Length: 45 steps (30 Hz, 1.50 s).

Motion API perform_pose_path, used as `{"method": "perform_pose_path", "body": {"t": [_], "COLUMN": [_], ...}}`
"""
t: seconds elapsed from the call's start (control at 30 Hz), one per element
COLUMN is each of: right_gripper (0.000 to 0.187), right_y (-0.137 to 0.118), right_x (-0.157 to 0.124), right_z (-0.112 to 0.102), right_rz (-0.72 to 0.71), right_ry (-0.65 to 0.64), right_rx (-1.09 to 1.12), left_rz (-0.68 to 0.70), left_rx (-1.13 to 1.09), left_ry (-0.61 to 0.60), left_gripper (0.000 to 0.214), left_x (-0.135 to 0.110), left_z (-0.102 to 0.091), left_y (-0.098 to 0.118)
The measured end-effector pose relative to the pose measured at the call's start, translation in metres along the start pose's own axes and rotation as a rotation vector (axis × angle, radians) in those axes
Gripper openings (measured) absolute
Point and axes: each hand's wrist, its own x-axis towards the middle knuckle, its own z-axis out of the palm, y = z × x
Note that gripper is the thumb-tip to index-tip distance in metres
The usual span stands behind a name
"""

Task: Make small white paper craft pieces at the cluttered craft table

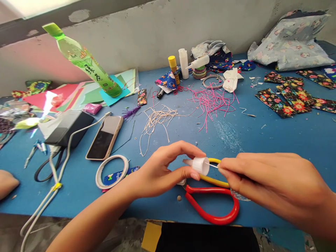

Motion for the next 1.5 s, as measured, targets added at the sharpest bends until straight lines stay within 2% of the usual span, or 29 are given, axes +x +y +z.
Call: {"method": "perform_pose_path", "body": {"t": [0.27,0.43,0.63,1.0,1.13,1.33,1.5], "right_gripper": [0.010,0.011,0.013,0.013,0.015,0.017,0.029], "right_y": [-0.0027,-0.0039,-0.0063,-0.0065,-0.0056,-0.0029,-0.0032], "right_x": [0.0071,0.0074,0.0076,0.0024,0.0007,-0.0014,-0.0014], "right_z": [0.0004,0.0002,-0.0013,0.0002,-0.0014,-0.0034,-0.0011], "right_rz": [0.155,0.141,0.066,0.076,0.054,-0.052,-0.106], "right_ry": [0.035,0.022,0.041,-0.042,-0.044,0.044,0.029], "right_rx": [0.208,0.243,0.136,0.253,0.168,-0.137,-0.246], "left_rz": [0.015,0.033,0.045,0.130,0.132,0.091,0.089], "left_rx": [0.032,0.040,0.028,0.019,0.008,-0.030,-0.036], "left_ry": [-0.041,-0.040,-0.044,0.002,-0.002,0.006,0.014], "left_gripper": [0.025,0.024,0.026,0.020,0.020,0.029,0.032], "left_x": [-0.0003,0.0006,0.0014,0.0038,0.0043,0.0026,0.0021], "left_z": [-0.0003,0.0013,0.0013,0.0019,0.0023,0.0038,0.0048], "left_y": [0.0020,0.0022,0.0007,-0.0027,-0.0038,-0.0053,-0.0063]}}
